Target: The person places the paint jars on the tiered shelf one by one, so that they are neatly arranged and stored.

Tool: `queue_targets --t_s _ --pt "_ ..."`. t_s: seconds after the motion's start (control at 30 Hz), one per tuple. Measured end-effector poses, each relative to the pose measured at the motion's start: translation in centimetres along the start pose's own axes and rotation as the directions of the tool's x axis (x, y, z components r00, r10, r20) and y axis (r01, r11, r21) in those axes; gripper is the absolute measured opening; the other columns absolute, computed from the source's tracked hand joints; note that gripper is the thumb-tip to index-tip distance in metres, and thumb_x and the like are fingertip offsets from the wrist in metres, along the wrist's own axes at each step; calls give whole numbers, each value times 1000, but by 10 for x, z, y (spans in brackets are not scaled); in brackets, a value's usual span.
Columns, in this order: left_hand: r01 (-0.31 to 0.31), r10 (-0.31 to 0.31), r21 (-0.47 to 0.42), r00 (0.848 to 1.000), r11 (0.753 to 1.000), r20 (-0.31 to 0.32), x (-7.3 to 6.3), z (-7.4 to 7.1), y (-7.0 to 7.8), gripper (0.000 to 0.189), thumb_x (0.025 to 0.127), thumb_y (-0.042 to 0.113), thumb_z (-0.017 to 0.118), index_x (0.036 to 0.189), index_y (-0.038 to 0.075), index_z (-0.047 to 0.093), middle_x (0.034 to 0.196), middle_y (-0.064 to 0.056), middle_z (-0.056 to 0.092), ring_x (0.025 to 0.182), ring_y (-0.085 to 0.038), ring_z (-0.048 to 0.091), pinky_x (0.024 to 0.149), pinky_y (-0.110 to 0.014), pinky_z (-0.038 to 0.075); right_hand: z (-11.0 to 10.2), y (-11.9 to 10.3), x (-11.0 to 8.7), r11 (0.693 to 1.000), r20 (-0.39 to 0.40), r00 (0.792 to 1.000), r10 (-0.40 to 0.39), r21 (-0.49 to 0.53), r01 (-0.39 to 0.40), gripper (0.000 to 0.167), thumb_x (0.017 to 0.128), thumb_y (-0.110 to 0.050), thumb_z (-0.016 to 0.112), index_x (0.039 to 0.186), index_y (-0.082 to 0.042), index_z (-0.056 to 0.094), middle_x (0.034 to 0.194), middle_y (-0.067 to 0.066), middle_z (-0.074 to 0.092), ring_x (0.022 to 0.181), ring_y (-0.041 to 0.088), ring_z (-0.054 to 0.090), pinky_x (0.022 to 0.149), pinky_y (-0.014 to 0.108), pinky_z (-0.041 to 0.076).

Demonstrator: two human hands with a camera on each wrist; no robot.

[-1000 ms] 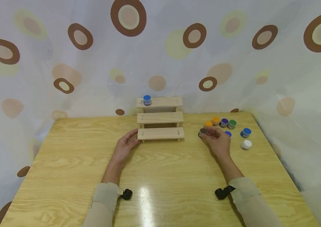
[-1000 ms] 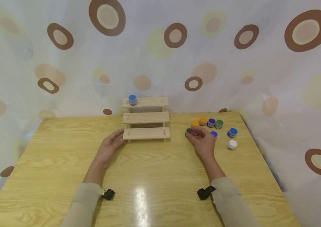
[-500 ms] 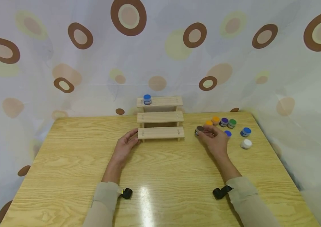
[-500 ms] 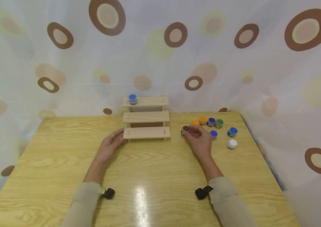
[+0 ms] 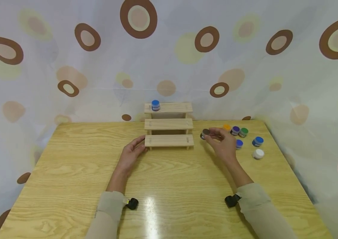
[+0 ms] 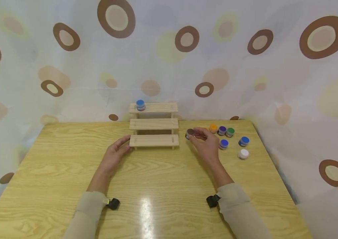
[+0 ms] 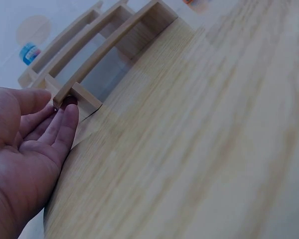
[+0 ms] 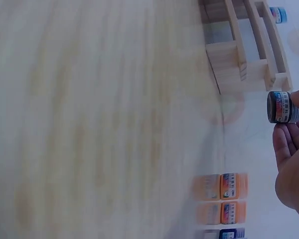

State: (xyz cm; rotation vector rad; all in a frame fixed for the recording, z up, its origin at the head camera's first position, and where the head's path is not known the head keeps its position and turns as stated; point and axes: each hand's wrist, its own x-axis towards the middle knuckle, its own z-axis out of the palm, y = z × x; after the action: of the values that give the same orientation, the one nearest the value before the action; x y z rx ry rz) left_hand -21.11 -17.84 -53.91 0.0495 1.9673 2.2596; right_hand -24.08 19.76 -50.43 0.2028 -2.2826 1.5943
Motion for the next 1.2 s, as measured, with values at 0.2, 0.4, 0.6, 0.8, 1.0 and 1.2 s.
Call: queue_targets --t_s 0.2,0.4,0.6,0.8,1.0,1.2 --pt "-5 5 5 1000 1000 0 1 0 0 47 112 12 53 158 8 48 160 -8 48 129 -23 60 109 -29 52 6 -10 11 999 6 999 42 -5 -42 34 95 -23 83 124 -7 76 117 13 75 102 14 71 88 18 57" --pt "-1 1 -12 1000 1000 0 2 -1 4 47 112 10 53 158 6 47 162 -10 46 128 -21 60 109 -31 52 17 -23 26 1000 26 1000 14 27 -15 33 95 -12 81 125 -1 74 118 18 74 103 23 70 90 21 59" --pt "21 -22 -25 1000 999 -17 2 -1 2 47 111 9 54 158 7 49 160 -11 49 120 -21 62 105 -27 53 23 -51 31 999 54 998 -44 23 43 30 94 1 77 123 11 70 118 28 72 106 42 68 101 52 57" --pt "13 -14 -32 1000 999 -14 1 -1 1 46 112 9 53 157 6 49 159 -10 50 121 -22 61 106 -28 53 29 -63 41 994 59 993 -103 43 101 30 94 5 76 122 14 70 118 32 71 105 47 68 100 62 54" --pt "4 -4 -30 1000 1000 -12 0 0 3 46 112 9 53 158 6 48 158 -12 51 120 -23 62 104 -28 53 40 -46 59 990 73 988 -135 40 132 31 95 -5 80 124 4 73 118 21 74 106 35 70 99 48 59" --pt "6 -6 -24 1000 1000 -19 0 1 3 46 112 10 54 157 6 49 158 -12 51 119 -23 62 105 -29 53 49 -49 69 987 104 984 -148 77 141 32 94 -5 80 124 4 73 118 21 74 107 35 70 98 46 59"
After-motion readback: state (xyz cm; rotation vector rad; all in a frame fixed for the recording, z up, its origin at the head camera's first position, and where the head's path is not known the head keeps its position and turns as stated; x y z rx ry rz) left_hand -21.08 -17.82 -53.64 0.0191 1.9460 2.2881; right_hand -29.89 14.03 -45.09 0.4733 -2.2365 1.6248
